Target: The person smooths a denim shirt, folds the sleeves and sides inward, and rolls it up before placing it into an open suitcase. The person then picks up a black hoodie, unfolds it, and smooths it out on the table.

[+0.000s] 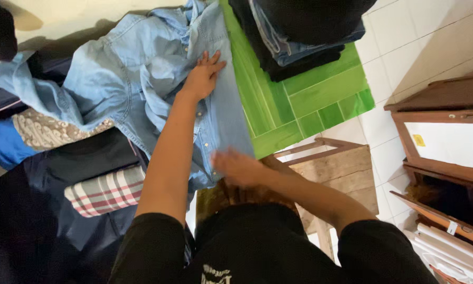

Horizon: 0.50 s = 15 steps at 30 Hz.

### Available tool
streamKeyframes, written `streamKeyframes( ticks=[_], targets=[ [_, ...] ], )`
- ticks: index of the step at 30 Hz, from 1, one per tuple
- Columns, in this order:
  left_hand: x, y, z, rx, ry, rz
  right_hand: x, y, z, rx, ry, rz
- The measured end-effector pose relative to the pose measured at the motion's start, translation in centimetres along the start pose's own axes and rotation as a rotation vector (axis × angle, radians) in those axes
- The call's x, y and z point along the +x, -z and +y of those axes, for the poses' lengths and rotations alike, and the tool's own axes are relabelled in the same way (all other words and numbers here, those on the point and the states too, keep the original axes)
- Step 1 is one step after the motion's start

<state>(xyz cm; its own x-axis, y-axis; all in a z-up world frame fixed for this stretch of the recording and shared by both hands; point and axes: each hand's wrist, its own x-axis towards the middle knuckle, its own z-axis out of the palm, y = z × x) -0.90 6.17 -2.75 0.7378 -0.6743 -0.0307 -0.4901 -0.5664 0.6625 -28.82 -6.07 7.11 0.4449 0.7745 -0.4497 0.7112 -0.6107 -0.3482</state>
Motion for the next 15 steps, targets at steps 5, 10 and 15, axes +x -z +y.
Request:
streamKeyframes(
  ticks=[5, 10, 15],
  targets=[
    [0.2, -1.2, -1.1, 0.049, -0.046, -0.028, -2.6, -2.9, 1.9, 0.306, 0.424, 0.394],
    [0.7, -1.5, -2.5, 0.040, -0.065, -0.104, 2.6, 0.8, 10.4, 0.040, -0.100, 0.510],
    [0.7, -1.1, 0.4, 0.194, 0.033, -0.119, 2.4, -0.9, 4.9, 0.035, -0.167, 0.526]
  ],
)
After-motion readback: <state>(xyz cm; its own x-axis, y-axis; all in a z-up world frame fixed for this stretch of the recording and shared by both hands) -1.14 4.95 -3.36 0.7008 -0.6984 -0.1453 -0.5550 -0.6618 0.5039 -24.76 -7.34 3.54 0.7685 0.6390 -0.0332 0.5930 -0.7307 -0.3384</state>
